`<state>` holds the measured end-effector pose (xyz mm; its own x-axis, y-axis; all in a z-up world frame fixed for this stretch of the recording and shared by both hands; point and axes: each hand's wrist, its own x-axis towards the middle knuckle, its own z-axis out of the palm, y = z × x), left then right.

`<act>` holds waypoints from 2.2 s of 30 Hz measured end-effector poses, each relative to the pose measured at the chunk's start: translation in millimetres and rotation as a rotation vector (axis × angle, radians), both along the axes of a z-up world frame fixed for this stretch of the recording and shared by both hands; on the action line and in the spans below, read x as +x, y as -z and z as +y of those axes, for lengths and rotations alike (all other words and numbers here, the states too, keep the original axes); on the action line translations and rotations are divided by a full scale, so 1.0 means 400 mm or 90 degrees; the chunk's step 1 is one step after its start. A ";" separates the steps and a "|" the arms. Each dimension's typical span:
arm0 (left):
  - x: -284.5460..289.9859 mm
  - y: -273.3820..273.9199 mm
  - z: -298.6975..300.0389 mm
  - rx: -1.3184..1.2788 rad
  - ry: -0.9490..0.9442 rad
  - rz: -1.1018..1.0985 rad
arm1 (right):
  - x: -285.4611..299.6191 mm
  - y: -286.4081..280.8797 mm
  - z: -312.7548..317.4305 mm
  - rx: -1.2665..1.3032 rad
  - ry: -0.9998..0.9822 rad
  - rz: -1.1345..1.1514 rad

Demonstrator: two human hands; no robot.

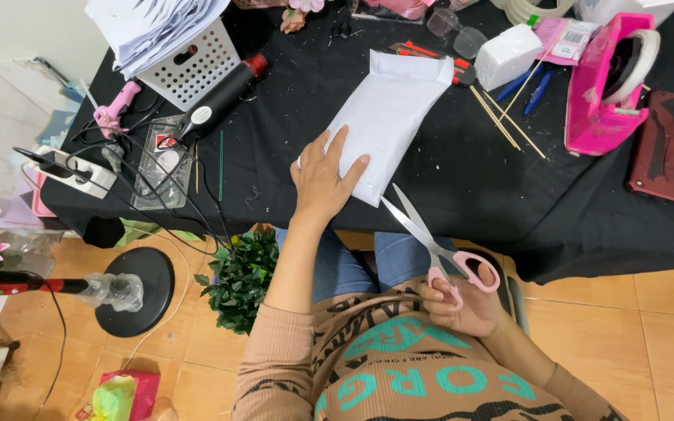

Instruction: The person sits cross-legged at a table and uses pink-handled scissors to cut a white sheet of paper. They trim the edges and cut out a series of diamond shapes, then place the finished piece into a white plastic basket.

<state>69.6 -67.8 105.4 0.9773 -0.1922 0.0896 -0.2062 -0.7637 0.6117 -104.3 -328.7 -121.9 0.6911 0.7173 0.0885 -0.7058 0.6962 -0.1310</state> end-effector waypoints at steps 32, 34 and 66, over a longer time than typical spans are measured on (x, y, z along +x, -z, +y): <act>-0.097 0.175 0.000 -0.038 0.080 -0.612 | -0.019 -0.258 0.043 0.026 -0.056 -0.024; -0.095 0.181 0.000 -0.044 0.077 -0.616 | -0.024 -0.269 0.053 0.027 -0.050 -0.012; -0.071 0.220 -0.029 -0.092 0.069 -0.720 | -0.030 -0.316 0.138 0.073 0.077 0.112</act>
<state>41.4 -79.2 17.5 0.3016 -0.1873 0.9348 -0.7546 -0.6461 0.1140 -116.5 -273.4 4.4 0.7838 0.6200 0.0355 -0.6208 0.7807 0.0718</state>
